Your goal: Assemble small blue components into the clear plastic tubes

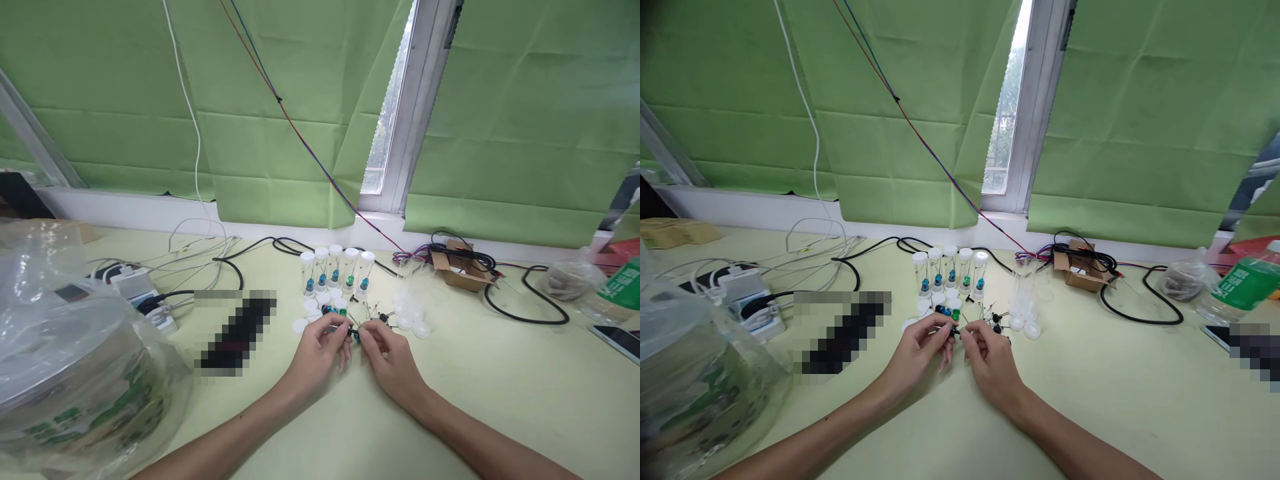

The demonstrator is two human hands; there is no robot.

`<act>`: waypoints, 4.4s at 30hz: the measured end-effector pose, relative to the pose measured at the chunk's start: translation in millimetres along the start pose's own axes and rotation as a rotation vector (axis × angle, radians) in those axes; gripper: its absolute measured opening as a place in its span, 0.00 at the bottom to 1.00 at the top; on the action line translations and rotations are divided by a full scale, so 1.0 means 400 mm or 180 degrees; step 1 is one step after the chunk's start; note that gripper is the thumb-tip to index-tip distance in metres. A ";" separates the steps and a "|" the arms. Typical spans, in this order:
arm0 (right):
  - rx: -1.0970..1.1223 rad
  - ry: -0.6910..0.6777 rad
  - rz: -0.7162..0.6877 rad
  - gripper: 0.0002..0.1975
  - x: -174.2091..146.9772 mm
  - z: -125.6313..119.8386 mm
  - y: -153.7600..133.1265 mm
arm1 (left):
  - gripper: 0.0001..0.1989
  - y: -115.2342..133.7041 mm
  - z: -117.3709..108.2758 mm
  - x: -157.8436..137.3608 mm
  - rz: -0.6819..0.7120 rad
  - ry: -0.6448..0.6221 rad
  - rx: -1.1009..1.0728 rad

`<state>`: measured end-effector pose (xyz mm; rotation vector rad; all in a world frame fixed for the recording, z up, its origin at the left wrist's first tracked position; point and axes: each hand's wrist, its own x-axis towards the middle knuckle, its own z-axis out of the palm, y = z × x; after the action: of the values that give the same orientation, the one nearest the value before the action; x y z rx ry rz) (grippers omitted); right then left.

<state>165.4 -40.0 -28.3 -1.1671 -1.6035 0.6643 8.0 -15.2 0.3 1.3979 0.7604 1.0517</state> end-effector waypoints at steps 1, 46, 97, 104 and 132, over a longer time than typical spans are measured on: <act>0.0064 -0.0015 -0.0013 0.12 -0.001 0.000 -0.001 | 0.11 0.000 -0.002 0.003 0.0006 0.0036 0.0005; 0.0067 -0.0175 -0.0140 0.11 -0.005 0.000 -0.003 | 0.13 0.002 0.000 -0.004 -0.0045 -0.0084 -0.0134; 0.0176 -0.0261 0.0026 0.10 0.001 -0.002 -0.007 | 0.11 0.001 0.002 -0.006 -0.0116 -0.0093 -0.0179; -0.0193 -0.0230 -0.0024 0.17 0.002 -0.004 -0.001 | 0.11 -0.007 0.004 -0.010 -0.0057 -0.0217 -0.0141; 0.0168 -0.0279 -0.0063 0.09 0.000 -0.001 0.000 | 0.12 -0.002 0.002 -0.006 -0.0145 -0.0045 -0.0151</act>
<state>165.6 -40.0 -28.1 -1.0952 -1.6588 0.7496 8.0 -17.7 -0.9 1.3404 0.7491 1.0173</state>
